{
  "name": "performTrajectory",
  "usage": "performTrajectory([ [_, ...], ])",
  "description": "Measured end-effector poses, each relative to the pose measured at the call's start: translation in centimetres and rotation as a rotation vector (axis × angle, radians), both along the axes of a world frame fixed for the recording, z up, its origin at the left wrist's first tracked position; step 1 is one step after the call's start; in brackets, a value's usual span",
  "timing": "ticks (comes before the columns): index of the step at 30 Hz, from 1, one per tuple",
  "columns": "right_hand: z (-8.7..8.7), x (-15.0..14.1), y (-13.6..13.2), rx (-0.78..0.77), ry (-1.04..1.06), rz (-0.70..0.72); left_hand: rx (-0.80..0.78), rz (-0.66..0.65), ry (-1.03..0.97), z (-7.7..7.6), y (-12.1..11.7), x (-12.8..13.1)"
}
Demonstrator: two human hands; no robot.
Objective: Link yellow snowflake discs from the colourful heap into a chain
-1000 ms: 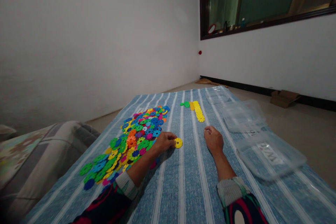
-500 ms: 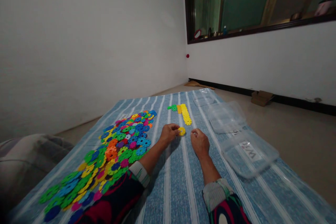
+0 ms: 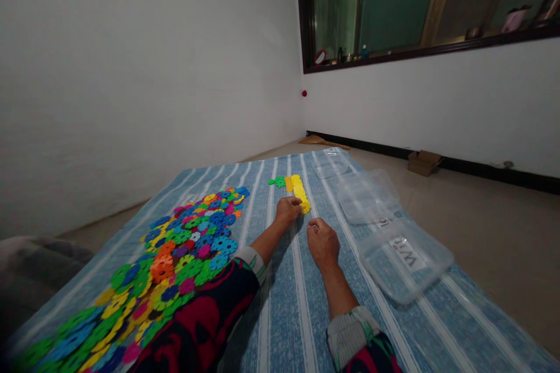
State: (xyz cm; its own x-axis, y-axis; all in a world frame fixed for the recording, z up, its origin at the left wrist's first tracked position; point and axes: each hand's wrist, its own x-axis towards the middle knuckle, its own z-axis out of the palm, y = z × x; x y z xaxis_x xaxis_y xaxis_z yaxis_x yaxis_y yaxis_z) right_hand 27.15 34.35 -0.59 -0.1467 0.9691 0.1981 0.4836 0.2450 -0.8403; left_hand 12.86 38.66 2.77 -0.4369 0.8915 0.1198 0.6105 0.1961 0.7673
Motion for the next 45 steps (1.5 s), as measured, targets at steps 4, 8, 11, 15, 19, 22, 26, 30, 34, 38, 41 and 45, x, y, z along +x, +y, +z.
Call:
performTrajectory([
  [4, 0.3, -0.1, -0.2, -0.022, -0.022, -0.018, -0.014, 0.018, 0.063, 0.1, 0.1, -0.1],
  [8, 0.6, -0.1, -0.3, -0.026, -0.029, -0.031, -0.034, 0.035, 0.120, 0.4, 0.1, 0.1],
  [11, 0.7, -0.1, -0.3, -0.031, -0.039, -0.032, -0.047, 0.046, 0.160, 0.5, 0.2, 0.3],
  [15, 0.7, -0.1, -0.3, -0.016, -0.044, -0.028, -0.054, 0.060, 0.205, 0.6, 0.0, 0.6],
  [19, 0.6, -0.1, -0.3, -0.020, -0.043, -0.033, -0.064, 0.087, 0.231, 0.7, -0.5, 0.5],
  [22, 0.6, -0.1, -0.2, -0.032, -0.050, -0.032, -0.067, 0.111, 0.240, 0.5, -1.0, 0.3],
  [26, 0.7, -0.1, -0.2, -0.020, -0.073, -0.036, -0.077, 0.131, 0.234, 0.0, -1.8, 0.4],
  [30, 0.6, -0.1, -0.5, -0.006, -0.072, -0.046, -0.074, 0.156, 0.229, -0.5, -2.6, 1.0],
  [34, 0.8, -0.4, -0.2, 0.010, -0.078, -0.099, -0.060, 0.159, 0.232, -0.6, -3.0, 1.4],
  [38, 1.8, -1.2, 1.7, 0.039, -0.180, -0.126, -0.053, 0.143, 0.237, -0.6, -3.2, 1.4],
  [41, 2.3, -2.2, 3.5, 0.086, -0.320, -0.069, -0.049, 0.132, 0.242, -0.7, -3.2, 1.4],
  [45, 1.8, -3.4, 4.9, 0.100, -0.434, 0.004, -0.054, 0.136, 0.240, -0.9, -3.3, 1.5],
])
